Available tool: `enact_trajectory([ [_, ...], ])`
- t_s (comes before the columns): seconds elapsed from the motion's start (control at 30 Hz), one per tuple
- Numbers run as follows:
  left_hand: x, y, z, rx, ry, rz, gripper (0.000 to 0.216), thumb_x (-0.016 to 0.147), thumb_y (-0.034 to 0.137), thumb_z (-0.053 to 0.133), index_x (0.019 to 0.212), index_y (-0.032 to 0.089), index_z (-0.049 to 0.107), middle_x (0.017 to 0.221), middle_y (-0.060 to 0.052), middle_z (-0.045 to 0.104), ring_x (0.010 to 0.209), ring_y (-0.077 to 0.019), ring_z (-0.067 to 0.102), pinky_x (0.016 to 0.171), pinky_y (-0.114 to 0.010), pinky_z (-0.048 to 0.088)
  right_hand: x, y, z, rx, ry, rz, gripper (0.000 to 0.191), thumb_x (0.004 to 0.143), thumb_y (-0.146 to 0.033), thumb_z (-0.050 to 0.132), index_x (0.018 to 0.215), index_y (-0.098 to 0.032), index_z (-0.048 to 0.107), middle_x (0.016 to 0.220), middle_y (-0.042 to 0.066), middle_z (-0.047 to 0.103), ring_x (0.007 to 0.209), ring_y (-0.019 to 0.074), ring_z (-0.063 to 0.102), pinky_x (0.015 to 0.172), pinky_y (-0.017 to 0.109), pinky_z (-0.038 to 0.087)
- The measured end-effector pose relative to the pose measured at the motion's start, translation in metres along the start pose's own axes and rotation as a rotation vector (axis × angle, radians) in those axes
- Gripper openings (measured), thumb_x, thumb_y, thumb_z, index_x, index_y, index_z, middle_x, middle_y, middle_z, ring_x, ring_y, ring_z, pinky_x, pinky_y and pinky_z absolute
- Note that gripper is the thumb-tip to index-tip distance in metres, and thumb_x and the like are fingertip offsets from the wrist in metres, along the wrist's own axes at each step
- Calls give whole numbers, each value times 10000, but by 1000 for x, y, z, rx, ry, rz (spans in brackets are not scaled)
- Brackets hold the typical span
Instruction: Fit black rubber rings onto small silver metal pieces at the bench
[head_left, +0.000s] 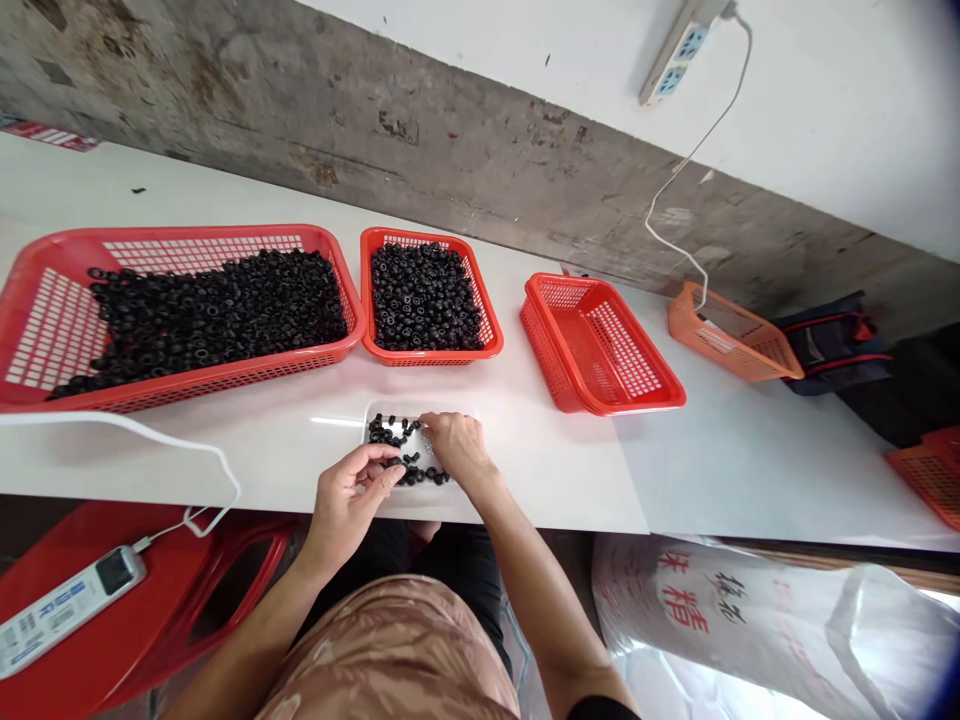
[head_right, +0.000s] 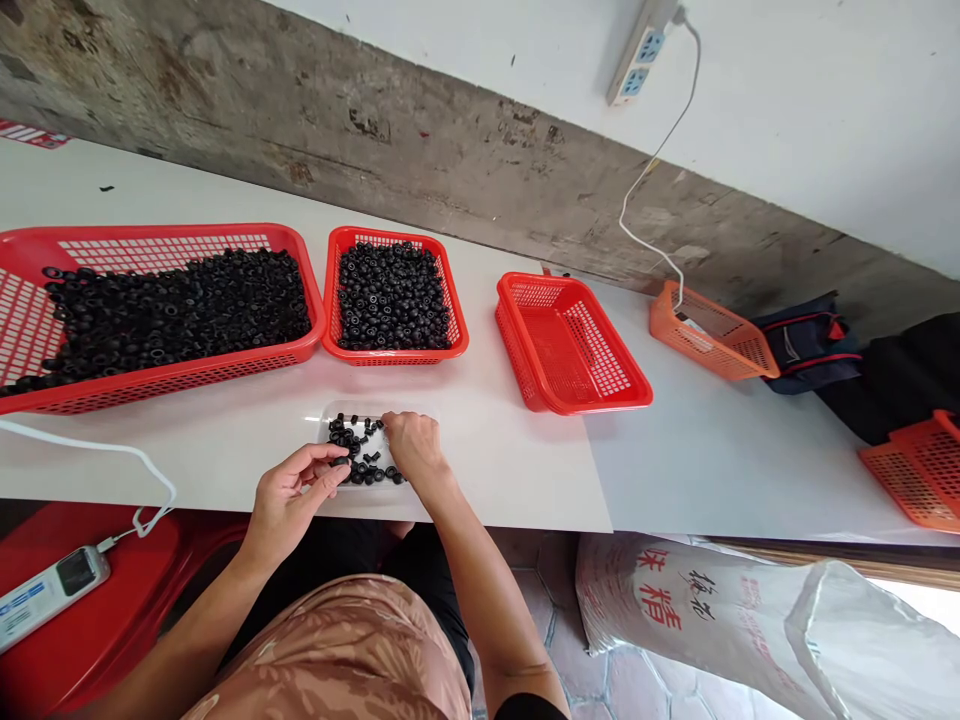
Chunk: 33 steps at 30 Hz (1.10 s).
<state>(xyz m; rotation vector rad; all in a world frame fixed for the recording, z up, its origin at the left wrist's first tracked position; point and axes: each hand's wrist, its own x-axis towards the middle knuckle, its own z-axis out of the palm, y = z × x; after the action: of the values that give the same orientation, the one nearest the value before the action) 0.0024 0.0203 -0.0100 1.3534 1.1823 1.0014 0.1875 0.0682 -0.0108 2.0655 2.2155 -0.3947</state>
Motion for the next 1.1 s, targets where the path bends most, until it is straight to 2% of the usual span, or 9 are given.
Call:
enact_trajectory([
  [0.23, -1, 0, -3, -70, -44, -63, 295, 874, 402, 697, 1081, 195, 727, 892, -39, 738, 589, -110, 572, 634, -243, 499, -3, -4, -8, 98, 19, 32, 235, 987, -201, 495, 1121, -134, 676, 964, 162, 755, 931, 259, 726, 805, 319, 502],
  [0.33, -2, 4, -4, -131, -61, -78, 293, 874, 393, 700, 1095, 200, 713, 992, -52, 742, 578, -96, 555, 619, -242, 499, -15, -3, -18, 195, 54, 17, 255, 993, -229, 501, 1195, -150, 634, 942, 101, 760, 888, 199, 721, 809, 271, 500],
  [0.4, -2, 8, -4, -177, -61, -94, 289, 865, 386, 712, 1083, 195, 707, 1013, -57, 741, 573, -89, 544, 602, -238, 497, -28, -2, -23, 381, 82, -24, 233, 984, -252, 520, 1172, -170, 629, 843, 30, 745, 765, 140, 695, 753, 220, 494],
  [0.5, -3, 14, -3, -255, -43, -139, 290, 830, 381, 750, 1025, 171, 710, 948, -62, 744, 567, -88, 539, 567, -230, 485, -49, -3, -26, 872, 107, -88, 199, 935, -306, 590, 1073, -172, 645, 675, -32, 662, 576, 96, 584, 602, 193, 452],
  [0.57, -3, 17, -3, -332, -41, -183, 287, 795, 379, 783, 965, 159, 713, 858, -54, 740, 554, -89, 535, 533, -218, 463, -62, -6, -27, 1111, 91, -104, 225, 907, -340, 630, 1054, -170, 648, 649, -39, 636, 544, 86, 541, 552, 190, 416],
  [0.63, -3, 20, -4, -427, -61, -234, 285, 763, 377, 811, 913, 156, 711, 787, -45, 732, 524, -82, 520, 494, -203, 428, -72, -10, -27, 1236, 65, -95, 258, 888, -364, 664, 1052, -166, 648, 660, -28, 646, 538, 82, 527, 525, 185, 392],
  [0.83, -5, 28, -7, -627, -138, -354, 325, 738, 406, 830, 937, 177, 714, 803, -44, 734, 468, -61, 497, 447, -190, 369, -88, -18, -28, 1446, 29, -50, 289, 881, -421, 683, 1027, -176, 634, 657, -22, 658, 482, 65, 476, 462, 178, 345],
  [1.03, -9, 32, -2, -595, -128, -397, 367, 740, 467, 815, 907, 171, 675, 769, -44, 722, 441, -64, 491, 427, -189, 338, -96, -25, -23, 1488, 85, -38, 307, 872, -438, 679, 1017, -177, 608, 659, -10, 650, 543, 99, 554, 467, 185, 396],
  [1.1, -10, 35, 1, -563, -116, -378, 370, 731, 463, 822, 894, 167, 671, 683, -14, 685, 442, -69, 499, 433, -187, 338, -98, -28, -24, 1460, 120, -22, 313, 868, -450, 687, 997, -176, 607, 644, -13, 638, 565, 110, 567, 489, 196, 422],
])
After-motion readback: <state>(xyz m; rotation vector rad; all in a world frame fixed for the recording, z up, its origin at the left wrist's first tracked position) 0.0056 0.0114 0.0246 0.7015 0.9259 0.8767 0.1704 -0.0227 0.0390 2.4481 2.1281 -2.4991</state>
